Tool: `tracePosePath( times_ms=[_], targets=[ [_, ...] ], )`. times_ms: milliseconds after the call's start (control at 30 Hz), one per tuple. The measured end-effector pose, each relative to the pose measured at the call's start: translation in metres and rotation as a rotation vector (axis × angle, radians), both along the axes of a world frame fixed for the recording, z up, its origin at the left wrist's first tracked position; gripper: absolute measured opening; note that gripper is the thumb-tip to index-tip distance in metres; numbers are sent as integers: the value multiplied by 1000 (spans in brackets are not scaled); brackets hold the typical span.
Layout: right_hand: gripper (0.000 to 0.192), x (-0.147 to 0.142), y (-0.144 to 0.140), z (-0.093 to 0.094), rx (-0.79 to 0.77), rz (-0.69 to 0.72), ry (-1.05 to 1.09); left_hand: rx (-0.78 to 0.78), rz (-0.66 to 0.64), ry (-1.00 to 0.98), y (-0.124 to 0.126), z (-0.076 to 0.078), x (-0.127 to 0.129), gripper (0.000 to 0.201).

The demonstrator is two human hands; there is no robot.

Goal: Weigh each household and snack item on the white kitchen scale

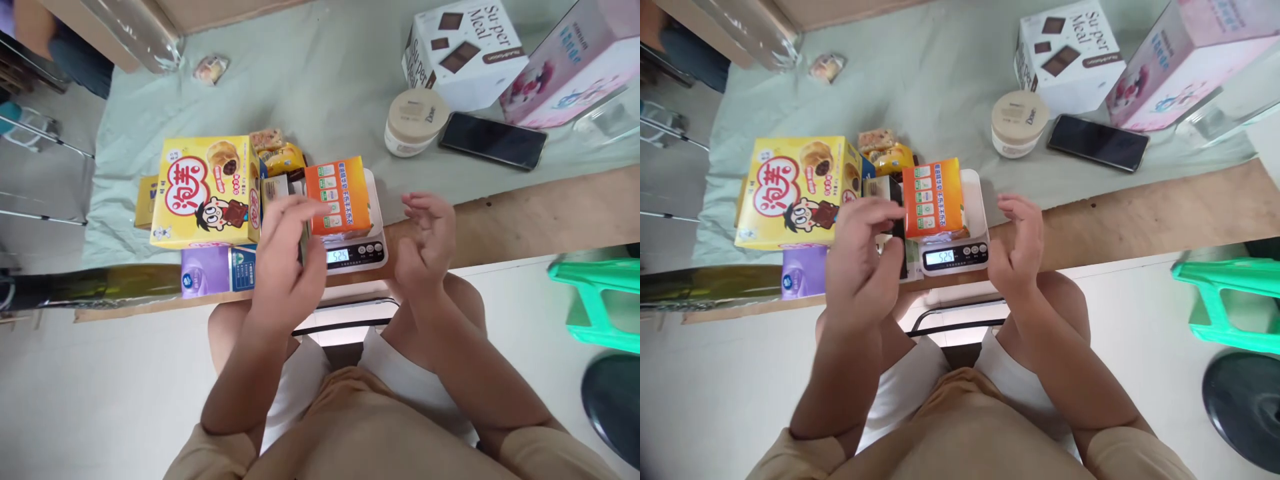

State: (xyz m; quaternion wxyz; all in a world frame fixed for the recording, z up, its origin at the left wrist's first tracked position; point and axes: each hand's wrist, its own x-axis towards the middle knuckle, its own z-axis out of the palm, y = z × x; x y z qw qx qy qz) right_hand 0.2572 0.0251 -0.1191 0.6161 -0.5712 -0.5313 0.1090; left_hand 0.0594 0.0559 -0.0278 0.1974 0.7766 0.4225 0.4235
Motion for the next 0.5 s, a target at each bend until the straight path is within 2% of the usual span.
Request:
tracePosePath(
  times_ms=[33, 100, 200, 267, 367, 500],
  targets=[
    [50, -1, 0, -1, -12, 15, -37, -44, -2, 72, 6, 4, 0, 27],
    [49, -4, 1, -2, -27, 57, -100, -171, -8, 183, 13, 8, 1, 45],
    [53, -8, 2, -3, -63, 125, -171, -397, -62, 265, 14, 6, 4, 69],
    [56, -9, 4, -3, -95, 149, -195, -512, -104, 250, 11, 4, 6, 73],
    [58, -12, 5, 0, -142, 157, -158, -603, -140, 181, 9, 4, 8, 76],
    [58, -21, 3, 16, -220, 166, -25, -671, -178, 79, 7, 8, 5, 77]
  ],
)
